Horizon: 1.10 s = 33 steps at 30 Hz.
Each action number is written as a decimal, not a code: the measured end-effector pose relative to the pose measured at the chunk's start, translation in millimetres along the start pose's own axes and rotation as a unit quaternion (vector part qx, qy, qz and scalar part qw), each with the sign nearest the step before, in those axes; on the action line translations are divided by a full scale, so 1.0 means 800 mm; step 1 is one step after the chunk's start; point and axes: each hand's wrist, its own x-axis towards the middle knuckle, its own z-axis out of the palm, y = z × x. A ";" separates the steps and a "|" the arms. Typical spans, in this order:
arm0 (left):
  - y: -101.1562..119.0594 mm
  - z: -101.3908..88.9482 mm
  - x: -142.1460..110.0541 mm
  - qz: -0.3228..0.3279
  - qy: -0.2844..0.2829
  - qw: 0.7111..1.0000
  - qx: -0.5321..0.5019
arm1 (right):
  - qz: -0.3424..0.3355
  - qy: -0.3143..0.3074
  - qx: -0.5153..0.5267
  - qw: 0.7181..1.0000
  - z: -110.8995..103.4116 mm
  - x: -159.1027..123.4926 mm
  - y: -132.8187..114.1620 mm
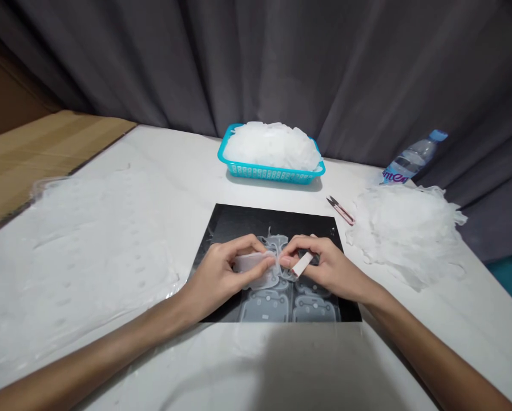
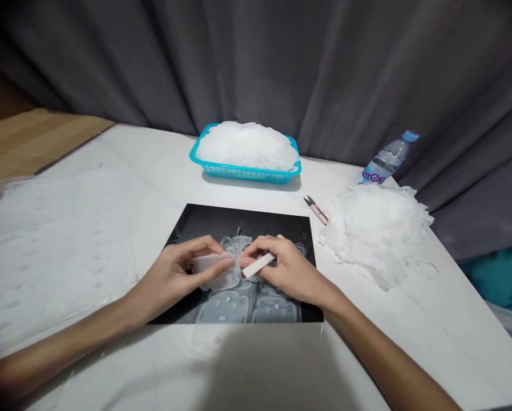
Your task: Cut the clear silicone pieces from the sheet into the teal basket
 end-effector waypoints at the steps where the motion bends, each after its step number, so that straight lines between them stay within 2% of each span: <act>1: 0.001 0.000 -0.001 0.006 -0.001 1.000 0.008 | 0.000 0.003 -0.006 1.000 0.002 -0.001 0.000; 5: 0.005 -0.001 -0.006 0.036 -0.007 0.998 0.041 | -0.006 0.017 -0.016 1.000 0.009 -0.002 -0.002; 11: 0.003 -0.003 -0.008 0.043 -0.019 0.996 0.074 | 0.001 -0.002 -0.004 1.000 0.005 -0.001 -0.003; 13: 0.003 -0.002 -0.009 0.093 -0.004 0.990 0.110 | 0.011 -0.001 0.005 1.000 0.004 0.000 -0.001; 15: 0.002 0.001 -0.013 0.210 0.027 0.960 0.185 | 0.004 0.011 -0.017 1.000 0.007 0.001 0.003; 18: -0.001 0.005 -0.024 0.400 0.062 0.862 0.306 | -0.040 0.074 -0.110 0.990 0.016 0.005 0.013; 19: -0.003 0.006 -0.026 0.434 0.066 0.838 0.324 | -0.051 0.095 -0.136 0.985 0.018 0.006 0.017; 20: -0.005 0.005 -0.028 0.448 0.068 0.829 0.327 | -0.057 0.113 -0.154 0.980 0.020 0.008 0.020; 21: -0.006 0.004 -0.027 0.446 0.064 0.836 0.314 | -0.058 0.126 -0.162 0.977 0.021 0.009 0.022; 23: -0.006 0.000 -0.021 0.377 0.065 0.890 0.248 | -0.053 0.136 -0.153 0.977 0.018 0.011 0.023; 25: -0.004 -0.005 -0.012 0.241 0.080 0.955 0.155 | -0.045 0.141 -0.132 0.980 0.010 0.011 0.018; 27: -0.004 -0.007 -0.004 0.104 0.079 0.989 0.064 | -0.033 0.124 -0.103 0.986 0.001 0.011 0.011; 29: -0.006 -0.007 0.001 0.023 0.051 0.998 -0.010 | -0.023 0.091 -0.085 0.992 -0.004 0.010 0.006; 31: -0.011 -0.004 0.003 -0.010 0.016 0.998 -0.059 | -0.023 0.059 -0.082 0.995 -0.004 0.010 0.005; 33: -0.016 0.000 0.002 -0.023 -0.002 0.996 -0.091 | -0.026 0.056 -0.084 0.994 0.001 0.010 0.007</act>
